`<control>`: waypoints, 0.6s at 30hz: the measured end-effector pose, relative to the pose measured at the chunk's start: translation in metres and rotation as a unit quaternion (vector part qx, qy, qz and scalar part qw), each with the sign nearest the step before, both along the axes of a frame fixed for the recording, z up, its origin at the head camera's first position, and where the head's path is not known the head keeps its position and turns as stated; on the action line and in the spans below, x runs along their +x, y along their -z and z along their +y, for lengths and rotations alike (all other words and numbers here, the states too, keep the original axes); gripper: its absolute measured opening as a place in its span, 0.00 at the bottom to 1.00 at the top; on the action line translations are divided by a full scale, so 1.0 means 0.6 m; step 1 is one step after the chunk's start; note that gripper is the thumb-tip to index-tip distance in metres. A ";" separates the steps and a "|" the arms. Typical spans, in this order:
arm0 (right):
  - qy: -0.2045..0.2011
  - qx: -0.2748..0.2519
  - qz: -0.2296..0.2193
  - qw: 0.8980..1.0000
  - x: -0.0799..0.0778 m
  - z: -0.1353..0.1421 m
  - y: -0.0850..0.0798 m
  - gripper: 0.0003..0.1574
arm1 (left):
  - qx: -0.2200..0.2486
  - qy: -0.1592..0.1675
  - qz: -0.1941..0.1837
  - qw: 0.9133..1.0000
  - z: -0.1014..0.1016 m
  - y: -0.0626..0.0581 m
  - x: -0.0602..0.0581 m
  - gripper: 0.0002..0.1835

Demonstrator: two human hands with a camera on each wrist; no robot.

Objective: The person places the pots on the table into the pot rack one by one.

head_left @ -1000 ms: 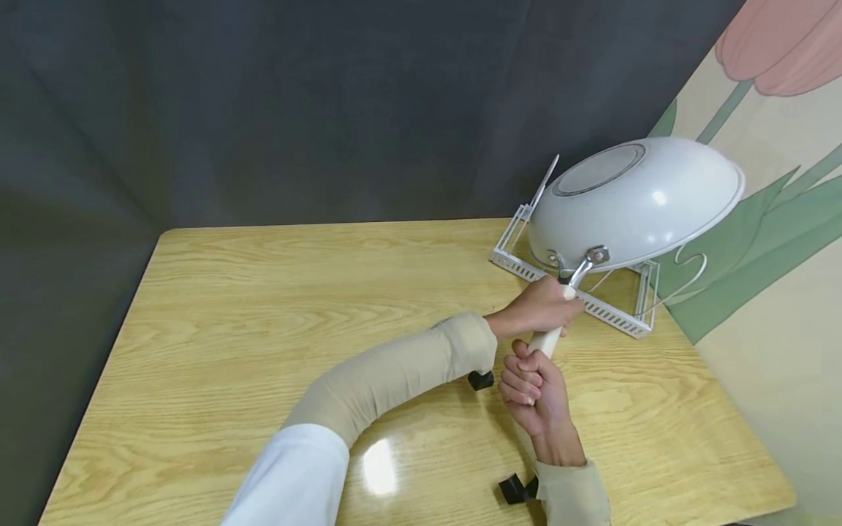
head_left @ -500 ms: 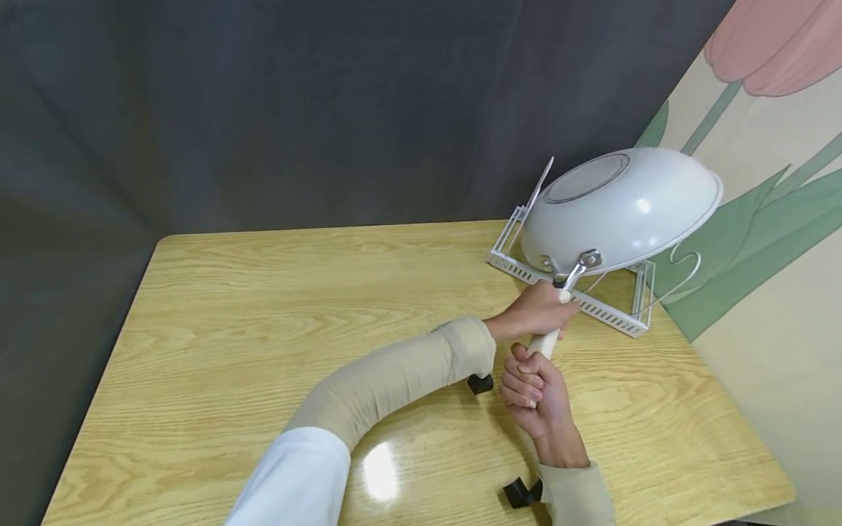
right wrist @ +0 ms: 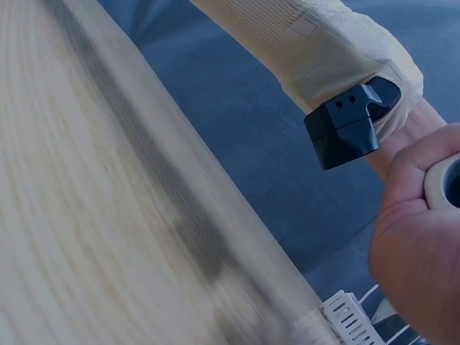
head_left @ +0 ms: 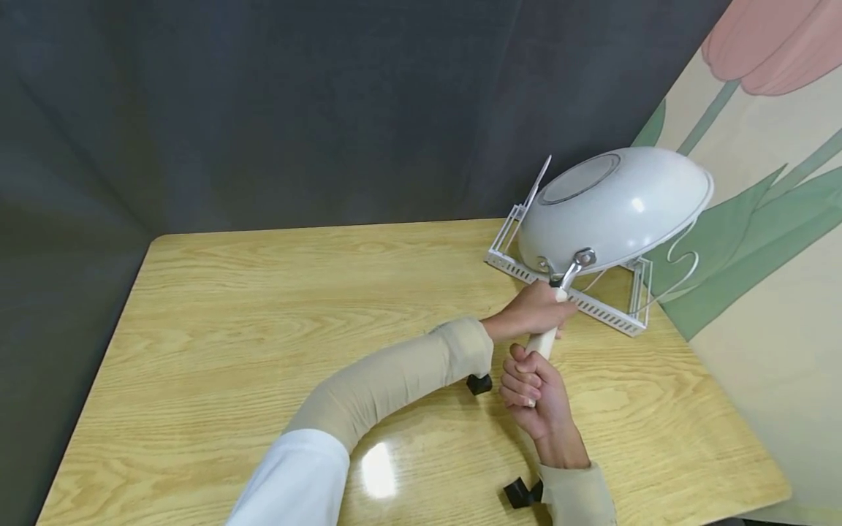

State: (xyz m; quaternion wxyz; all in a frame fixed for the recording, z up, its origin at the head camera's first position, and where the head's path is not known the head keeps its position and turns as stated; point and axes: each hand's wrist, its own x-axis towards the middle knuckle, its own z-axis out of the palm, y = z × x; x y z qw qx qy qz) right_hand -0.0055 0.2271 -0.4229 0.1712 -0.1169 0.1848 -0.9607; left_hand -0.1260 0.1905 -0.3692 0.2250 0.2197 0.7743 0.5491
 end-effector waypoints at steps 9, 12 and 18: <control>0.013 0.019 -0.005 1.000 -0.001 -0.003 -0.014 0.13 | 0.031 0.002 -0.019 0.999 -0.004 -0.006 -0.003 0.17; 0.021 0.029 -0.014 0.999 0.000 -0.004 -0.018 0.13 | 0.040 -0.004 -0.030 0.999 -0.007 -0.009 -0.003 0.17; 0.072 0.108 -0.033 0.991 0.006 -0.011 -0.025 0.19 | 0.053 -0.014 -0.057 0.997 -0.011 -0.009 -0.002 0.15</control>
